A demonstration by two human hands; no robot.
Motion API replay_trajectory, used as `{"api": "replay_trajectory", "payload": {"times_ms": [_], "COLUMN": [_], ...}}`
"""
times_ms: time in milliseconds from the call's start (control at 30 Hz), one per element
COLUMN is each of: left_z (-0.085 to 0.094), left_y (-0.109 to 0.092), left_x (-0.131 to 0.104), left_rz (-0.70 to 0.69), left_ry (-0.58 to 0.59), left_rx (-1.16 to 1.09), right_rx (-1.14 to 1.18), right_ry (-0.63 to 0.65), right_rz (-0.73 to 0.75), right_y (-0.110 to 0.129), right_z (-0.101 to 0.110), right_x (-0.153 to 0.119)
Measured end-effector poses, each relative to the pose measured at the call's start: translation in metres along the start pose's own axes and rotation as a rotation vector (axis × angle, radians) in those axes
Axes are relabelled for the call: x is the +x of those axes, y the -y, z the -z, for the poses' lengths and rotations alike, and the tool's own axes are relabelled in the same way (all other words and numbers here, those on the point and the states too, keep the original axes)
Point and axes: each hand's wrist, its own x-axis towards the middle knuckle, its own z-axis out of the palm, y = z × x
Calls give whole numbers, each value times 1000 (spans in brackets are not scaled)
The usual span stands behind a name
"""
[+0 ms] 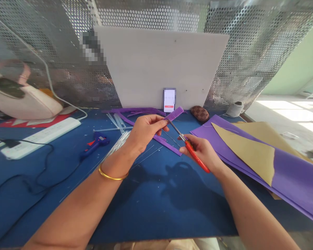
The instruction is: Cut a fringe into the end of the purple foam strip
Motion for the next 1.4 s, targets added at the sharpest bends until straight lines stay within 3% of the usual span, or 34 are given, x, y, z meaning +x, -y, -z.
{"api": "replay_trajectory", "payload": {"times_ms": [467,1000,1400], "left_z": [2,5,4], "left_y": [0,-1,-7], "left_x": [1,2,0], "left_rz": [9,131,68], "left_ry": [24,89,37], "left_rx": [-42,-209,-61], "right_rx": [-43,2,5], "right_ry": [-7,22,-3], "right_rz": [-11,11,1], "right_y": [5,0,-3], "right_z": [2,2,0], "right_x": [0,1,1]}}
